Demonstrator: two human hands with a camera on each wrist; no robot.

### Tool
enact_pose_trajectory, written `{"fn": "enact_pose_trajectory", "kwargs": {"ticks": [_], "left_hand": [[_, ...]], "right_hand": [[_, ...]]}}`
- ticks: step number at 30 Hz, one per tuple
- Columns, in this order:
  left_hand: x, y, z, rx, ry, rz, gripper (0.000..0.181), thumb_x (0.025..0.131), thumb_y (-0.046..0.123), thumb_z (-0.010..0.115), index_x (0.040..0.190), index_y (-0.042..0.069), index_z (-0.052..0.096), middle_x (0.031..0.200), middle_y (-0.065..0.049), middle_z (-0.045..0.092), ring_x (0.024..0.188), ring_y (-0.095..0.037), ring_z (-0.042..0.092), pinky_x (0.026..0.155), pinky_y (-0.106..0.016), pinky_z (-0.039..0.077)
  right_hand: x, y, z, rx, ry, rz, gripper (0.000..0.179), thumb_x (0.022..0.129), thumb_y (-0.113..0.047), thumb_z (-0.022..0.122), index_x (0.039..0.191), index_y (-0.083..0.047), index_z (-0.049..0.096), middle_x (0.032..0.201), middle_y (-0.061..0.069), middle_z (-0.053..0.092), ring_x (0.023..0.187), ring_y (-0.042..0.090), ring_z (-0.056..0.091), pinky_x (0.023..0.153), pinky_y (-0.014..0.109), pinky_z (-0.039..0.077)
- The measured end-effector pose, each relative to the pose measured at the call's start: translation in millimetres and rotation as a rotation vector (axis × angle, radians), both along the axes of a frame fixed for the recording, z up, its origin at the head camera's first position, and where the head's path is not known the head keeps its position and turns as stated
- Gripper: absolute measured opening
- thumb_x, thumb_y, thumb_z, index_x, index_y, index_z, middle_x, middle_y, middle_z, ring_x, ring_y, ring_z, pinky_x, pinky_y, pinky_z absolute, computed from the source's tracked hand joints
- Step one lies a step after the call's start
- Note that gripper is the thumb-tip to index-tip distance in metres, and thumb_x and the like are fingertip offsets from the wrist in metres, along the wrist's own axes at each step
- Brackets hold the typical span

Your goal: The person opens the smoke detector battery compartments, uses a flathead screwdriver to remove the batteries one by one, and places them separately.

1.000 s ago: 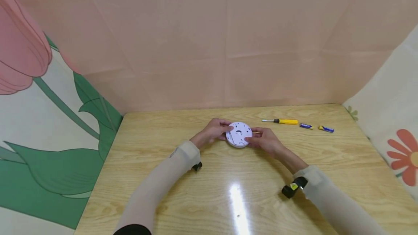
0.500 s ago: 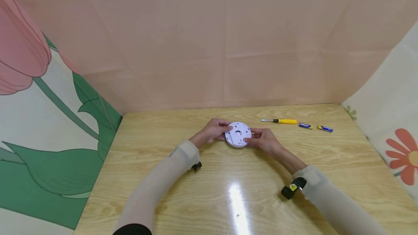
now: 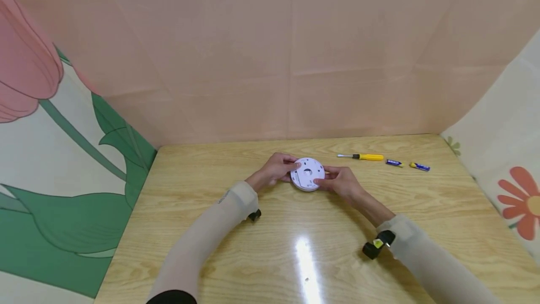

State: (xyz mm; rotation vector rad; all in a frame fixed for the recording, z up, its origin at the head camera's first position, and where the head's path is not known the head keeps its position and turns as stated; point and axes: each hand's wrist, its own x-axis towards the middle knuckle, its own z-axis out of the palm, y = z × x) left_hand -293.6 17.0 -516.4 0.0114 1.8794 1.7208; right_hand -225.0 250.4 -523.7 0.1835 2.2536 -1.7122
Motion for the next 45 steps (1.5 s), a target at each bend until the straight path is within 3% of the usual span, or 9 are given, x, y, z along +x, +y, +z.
{"fn": "enact_pose_trajectory", "kwargs": {"ticks": [12, 25, 33, 45], "left_hand": [[2.4, 1.1, 0.5, -0.023, 0.035, -0.004, 0.032, 0.102, 0.011, 0.072, 0.132, 0.0, 0.07, 0.115, -0.013, 0.069, 0.082, -0.019, 0.069, 0.072, -0.032, 0.065], [4.9, -0.1, 3.0, 0.02, 0.042, -0.02, 0.028, 0.101, 0.012, 0.073, 0.126, -0.001, 0.072, 0.107, -0.011, 0.068, 0.079, -0.019, 0.068, 0.075, -0.037, 0.066], [4.2, -0.4, 1.9, 0.026, 0.059, -0.024, 0.024, 0.101, 0.012, 0.074, 0.122, 0.0, 0.074, 0.102, -0.009, 0.068, 0.077, -0.018, 0.067, 0.071, -0.035, 0.066], [5.7, -3.1, 0.2, 0.025, 0.082, -0.016, 0.027, 0.1, 0.013, 0.075, 0.124, 0.001, 0.073, 0.106, -0.01, 0.068, 0.077, -0.018, 0.068, 0.071, -0.035, 0.066]], "right_hand": [[-0.3, -2.0, -0.6, 0.098, 0.045, -0.014, 0.074, 0.087, -0.022, 0.09, 0.148, 0.004, 0.056, 0.122, 0.023, 0.073, 0.091, 0.014, 0.064, 0.067, 0.018, 0.052], [-0.1, -4.8, -2.7, 0.147, 0.1, 0.011, 0.08, 0.083, -0.023, 0.094, 0.147, 0.006, 0.056, 0.108, 0.018, 0.077, 0.082, 0.011, 0.065, 0.063, 0.019, 0.052], [0.0, -6.4, -1.3, 0.178, 0.134, 0.027, 0.078, 0.083, -0.023, 0.094, 0.145, 0.008, 0.058, 0.114, 0.023, 0.077, 0.085, 0.009, 0.069, 0.069, 0.018, 0.054], [-1.9, -2.1, -3.5, 0.165, 0.113, 0.078, 0.084, 0.086, -0.031, 0.092, 0.151, 0.005, 0.053, 0.128, 0.024, 0.072, 0.104, 0.02, 0.066, 0.079, 0.018, 0.053]]}}
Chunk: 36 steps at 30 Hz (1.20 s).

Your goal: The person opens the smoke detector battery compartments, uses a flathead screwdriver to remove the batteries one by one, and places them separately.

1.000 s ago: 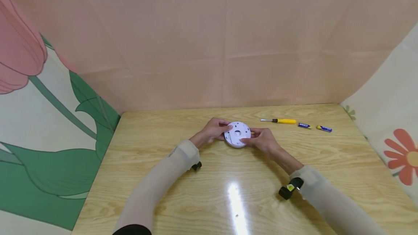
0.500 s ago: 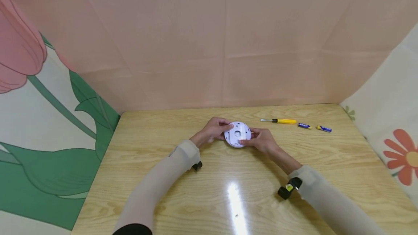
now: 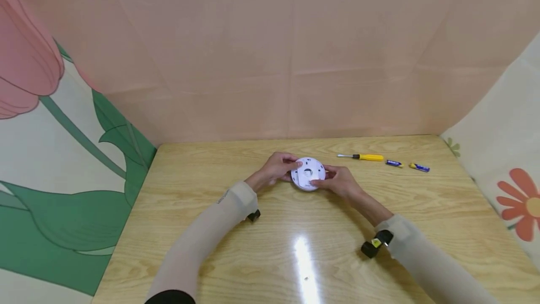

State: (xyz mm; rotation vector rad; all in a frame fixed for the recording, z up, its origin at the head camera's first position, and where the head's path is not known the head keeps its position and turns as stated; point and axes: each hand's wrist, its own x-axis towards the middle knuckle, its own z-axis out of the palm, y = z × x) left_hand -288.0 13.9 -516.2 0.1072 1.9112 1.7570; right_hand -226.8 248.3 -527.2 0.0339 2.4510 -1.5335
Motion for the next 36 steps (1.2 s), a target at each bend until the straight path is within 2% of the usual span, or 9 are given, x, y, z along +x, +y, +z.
{"fn": "enact_pose_trajectory", "kwargs": {"ticks": [4, 9, 14, 22, 29, 31, 36], "left_hand": [[0.3, -0.3, -0.3, 0.004, 0.013, 0.007, 0.029, 0.1, 0.014, 0.076, 0.126, 0.001, 0.073, 0.109, -0.012, 0.069, 0.078, -0.018, 0.068, 0.071, -0.035, 0.066], [-0.8, -0.8, -0.7, 0.017, 0.021, 0.004, 0.031, 0.1, 0.013, 0.076, 0.129, 0.003, 0.073, 0.109, -0.011, 0.069, 0.079, -0.018, 0.068, 0.072, -0.035, 0.066], [0.0, -1.0, 3.6, 0.042, 0.021, 0.017, 0.031, 0.099, 0.011, 0.075, 0.129, 0.005, 0.073, 0.111, -0.01, 0.069, 0.083, -0.019, 0.069, 0.075, -0.035, 0.066], [0.2, -1.6, 12.2, 0.059, 0.072, 0.029, 0.032, 0.097, 0.014, 0.079, 0.129, 0.01, 0.075, 0.118, -0.01, 0.069, 0.095, -0.02, 0.068, 0.082, -0.04, 0.066], [2.9, -1.3, 17.9, 0.125, 0.047, 0.034, 0.032, 0.102, 0.023, 0.073, 0.132, 0.011, 0.073, 0.12, -0.011, 0.071, 0.096, -0.019, 0.071, 0.09, -0.046, 0.064], [3.6, -0.3, 19.0, 0.161, 0.033, 0.037, 0.033, 0.103, 0.025, 0.072, 0.133, 0.01, 0.073, 0.12, -0.011, 0.072, 0.095, -0.018, 0.071, 0.092, -0.048, 0.063], [5.0, 2.7, 21.8, 0.209, 0.026, 0.021, 0.036, 0.104, 0.025, 0.071, 0.135, 0.006, 0.07, 0.118, -0.012, 0.071, 0.095, -0.02, 0.072, 0.097, -0.053, 0.06]], "right_hand": [[-1.5, 4.1, -0.8, -0.029, -0.026, 0.007, 0.082, 0.089, -0.031, 0.089, 0.154, 0.002, 0.05, 0.131, 0.023, 0.07, 0.107, 0.022, 0.063, 0.081, 0.02, 0.053], [-2.3, 6.7, -1.7, -0.102, -0.039, 0.005, 0.082, 0.091, -0.024, 0.087, 0.159, -0.004, 0.046, 0.122, 0.023, 0.071, 0.099, 0.02, 0.066, 0.078, 0.022, 0.057], [-2.3, 7.6, -1.8, -0.17, 0.017, 0.016, 0.076, 0.091, -0.017, 0.086, 0.158, -0.01, 0.05, 0.118, 0.022, 0.072, 0.096, 0.018, 0.068, 0.079, 0.024, 0.06], [-6.0, 7.9, -5.3, -0.249, 0.177, 0.035, 0.074, 0.091, -0.003, 0.083, 0.158, -0.01, 0.05, 0.126, 0.026, 0.067, 0.097, 0.013, 0.074, 0.083, 0.025, 0.063], [-8.1, 8.0, -9.5, -0.23, 0.346, 0.046, 0.073, 0.089, 0.005, 0.082, 0.155, -0.006, 0.053, 0.125, 0.032, 0.066, 0.099, 0.011, 0.073, 0.086, 0.022, 0.061], [-7.8, 8.2, -9.2, -0.21, 0.39, 0.044, 0.073, 0.088, 0.006, 0.082, 0.154, -0.005, 0.053, 0.125, 0.032, 0.067, 0.101, 0.014, 0.073, 0.086, 0.021, 0.061], [-7.7, 6.2, -6.8, -0.166, 0.513, 0.046, 0.07, 0.085, 0.011, 0.082, 0.149, 0.002, 0.057, 0.129, 0.029, 0.069, 0.109, 0.033, 0.073, 0.087, 0.022, 0.06]]}}
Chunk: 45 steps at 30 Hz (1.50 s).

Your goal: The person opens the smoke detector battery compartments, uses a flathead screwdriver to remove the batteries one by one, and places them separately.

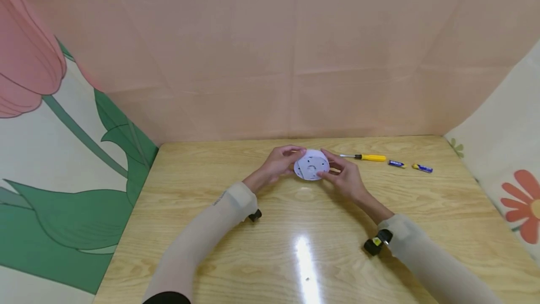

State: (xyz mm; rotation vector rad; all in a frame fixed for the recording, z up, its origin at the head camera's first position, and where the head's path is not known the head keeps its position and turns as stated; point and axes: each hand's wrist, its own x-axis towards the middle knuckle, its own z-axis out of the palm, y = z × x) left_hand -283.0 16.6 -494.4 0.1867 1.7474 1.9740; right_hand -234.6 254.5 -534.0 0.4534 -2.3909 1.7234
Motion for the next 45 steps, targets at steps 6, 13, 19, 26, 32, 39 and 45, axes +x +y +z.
{"fn": "enact_pose_trajectory", "kwargs": {"ticks": [6, 13, 19, 26, 32, 39, 45], "left_hand": [[-0.5, 1.0, 0.0, -0.013, -0.007, -0.039, 0.047, 0.103, 0.025, 0.073, 0.145, 0.007, 0.063, 0.129, -0.013, 0.07, 0.112, -0.028, 0.071, 0.102, -0.05, 0.059], [0.4, 1.9, -0.2, 0.005, 0.027, -0.02, 0.05, 0.098, 0.017, 0.079, 0.145, 0.011, 0.064, 0.139, -0.011, 0.066, 0.118, -0.029, 0.068, 0.105, -0.055, 0.055], [3.0, 7.0, 1.6, -0.04, 0.117, 0.035, 0.053, 0.09, 0.017, 0.088, 0.139, 0.014, 0.069, 0.145, -0.018, 0.063, 0.119, -0.025, 0.069, 0.106, -0.056, 0.054], [7.0, 8.4, 2.6, -0.104, 0.207, 0.052, 0.057, 0.088, 0.017, 0.089, 0.141, 0.013, 0.068, 0.141, -0.016, 0.066, 0.122, -0.029, 0.068, 0.098, -0.034, 0.059], [7.0, 5.3, 1.5, -0.108, 0.247, 0.011, 0.065, 0.087, 0.016, 0.09, 0.146, 0.013, 0.063, 0.144, -0.016, 0.064, 0.124, -0.03, 0.068, 0.099, -0.034, 0.059], [6.4, 2.7, -0.4, -0.12, 0.301, -0.008, 0.076, 0.083, 0.011, 0.092, 0.151, 0.009, 0.057, 0.149, -0.018, 0.06, 0.131, -0.031, 0.063, 0.106, -0.034, 0.055], [5.9, 2.9, -3.7, -0.131, 0.335, -0.031, 0.084, 0.078, 0.01, 0.095, 0.152, 0.007, 0.056, 0.155, -0.02, 0.054, 0.139, -0.031, 0.058, 0.111, -0.032, 0.051]], "right_hand": [[-0.1, -0.3, 2.7, 0.016, 0.116, 0.001, 0.071, 0.083, 0.017, 0.08, 0.149, -0.001, 0.059, 0.129, 0.025, 0.068, 0.114, 0.021, 0.07, 0.09, 0.028, 0.06], [-1.4, 2.6, 1.5, -0.012, 0.09, -0.014, 0.073, 0.085, 0.016, 0.08, 0.152, -0.002, 0.055, 0.138, 0.029, 0.064, 0.121, 0.03, 0.068, 0.093, 0.025, 0.058], [-3.6, 3.9, 3.9, -0.031, 0.082, -0.024, 0.068, 0.086, 0.016, 0.078, 0.149, 0.006, 0.054, 0.135, 0.034, 0.064, 0.119, 0.021, 0.07, 0.09, 0.017, 0.056], [-5.1, 1.7, 8.5, -0.019, 0.004, -0.015, 0.055, 0.089, 0.007, 0.081, 0.14, 0.012, 0.061, 0.132, 0.033, 0.067, 0.1, -0.007, 0.068, 0.086, 0.015, 0.058], [-5.3, 0.5, 14.6, -0.023, -0.101, 0.006, 0.06, 0.09, 0.007, 0.08, 0.144, 0.015, 0.054, 0.136, 0.037, 0.062, 0.099, -0.004, 0.069, 0.085, 0.016, 0.059], [-5.2, 6.5, 19.4, -0.022, -0.306, 0.06, 0.082, 0.091, -0.016, 0.086, 0.157, 0.006, 0.043, 0.149, 0.03, 0.056, 0.112, 0.01, 0.07, 0.09, 0.018, 0.058], [-7.0, 10.7, 19.5, -0.02, -0.363, 0.086, 0.084, 0.092, -0.025, 0.086, 0.159, 0.002, 0.043, 0.153, 0.025, 0.054, 0.122, 0.017, 0.066, 0.094, 0.018, 0.056]]}}
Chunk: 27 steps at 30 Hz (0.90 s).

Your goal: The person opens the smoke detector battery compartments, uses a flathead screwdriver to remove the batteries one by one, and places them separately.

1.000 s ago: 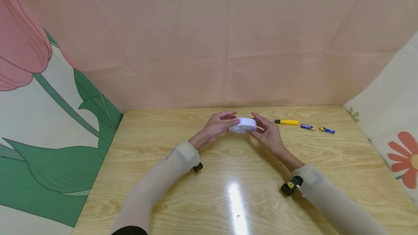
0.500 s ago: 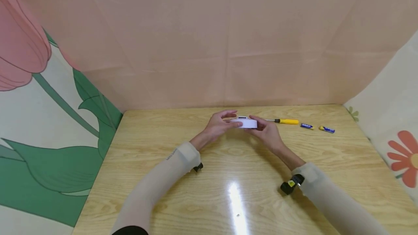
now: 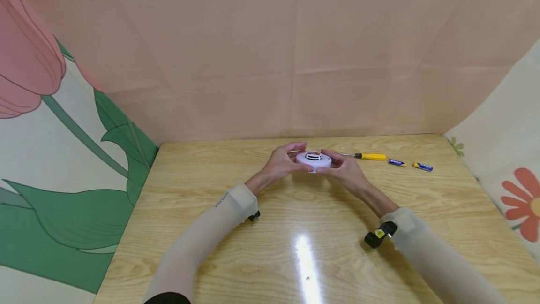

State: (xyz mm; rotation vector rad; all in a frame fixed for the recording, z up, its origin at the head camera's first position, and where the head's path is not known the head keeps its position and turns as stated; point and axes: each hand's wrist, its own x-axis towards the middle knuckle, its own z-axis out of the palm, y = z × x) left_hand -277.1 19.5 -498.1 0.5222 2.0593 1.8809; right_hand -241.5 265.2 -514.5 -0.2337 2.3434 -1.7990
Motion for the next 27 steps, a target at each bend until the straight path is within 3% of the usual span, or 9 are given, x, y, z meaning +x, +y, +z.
{"fn": "enact_pose_trajectory", "kwargs": {"ticks": [7, 11, 15, 20, 27], "left_hand": [[0.0, 0.1, 0.3, -0.003, 0.019, -0.03, 0.091, 0.075, 0.003, 0.096, 0.153, 0.0, 0.051, 0.159, -0.022, 0.049, 0.143, -0.029, 0.054, 0.116, -0.029, 0.045], [-0.4, 0.1, 0.0, -0.061, 0.027, -0.02, 0.093, 0.075, 0.004, 0.096, 0.154, -0.003, 0.049, 0.158, -0.018, 0.052, 0.141, -0.029, 0.056, 0.114, -0.029, 0.047], [-1.9, 0.3, -1.8, -0.144, 0.026, 0.003, 0.094, 0.074, 0.008, 0.098, 0.154, -0.001, 0.05, 0.155, -0.014, 0.056, 0.137, -0.027, 0.06, 0.111, -0.026, 0.05], [-5.8, -1.0, -5.1, -0.196, 0.048, 0.001, 0.095, 0.072, 0.009, 0.099, 0.154, -0.001, 0.05, 0.151, -0.016, 0.059, 0.135, -0.027, 0.061, 0.109, -0.025, 0.05], [-12.4, -3.8, -11.4, -0.308, 0.118, 0.012, 0.099, 0.07, 0.012, 0.101, 0.154, 0.001, 0.05, 0.151, -0.015, 0.059, 0.137, -0.026, 0.059, 0.116, -0.03, 0.045]], "right_hand": [[-2.7, -0.5, 2.9, 0.024, 0.044, 0.036, 0.092, 0.086, -0.021, 0.091, 0.159, 0.002, 0.042, 0.158, 0.023, 0.05, 0.136, 0.035, 0.058, 0.098, 0.014, 0.052], [-6.3, -0.1, 2.4, 0.026, 0.065, 0.061, 0.097, 0.084, -0.02, 0.093, 0.161, 0.0, 0.039, 0.162, 0.021, 0.047, 0.142, 0.038, 0.052, 0.103, 0.015, 0.049], [-12.5, 1.3, -0.6, 0.076, 0.099, 0.082, 0.097, 0.082, -0.021, 0.094, 0.162, -0.006, 0.041, 0.163, 0.016, 0.047, 0.145, 0.035, 0.05, 0.115, 0.03, 0.046], [-23.5, 1.3, -4.6, 0.152, 0.158, 0.134, 0.1, 0.079, -0.023, 0.097, 0.161, -0.006, 0.042, 0.163, 0.017, 0.046, 0.148, 0.039, 0.046, 0.123, 0.054, 0.035], [-35.4, -1.9, -10.1, 0.267, 0.186, 0.175, 0.104, 0.077, -0.026, 0.098, 0.16, 0.0, 0.041, 0.162, 0.021, 0.046, 0.149, 0.042, 0.043, 0.125, 0.059, 0.03]]}}
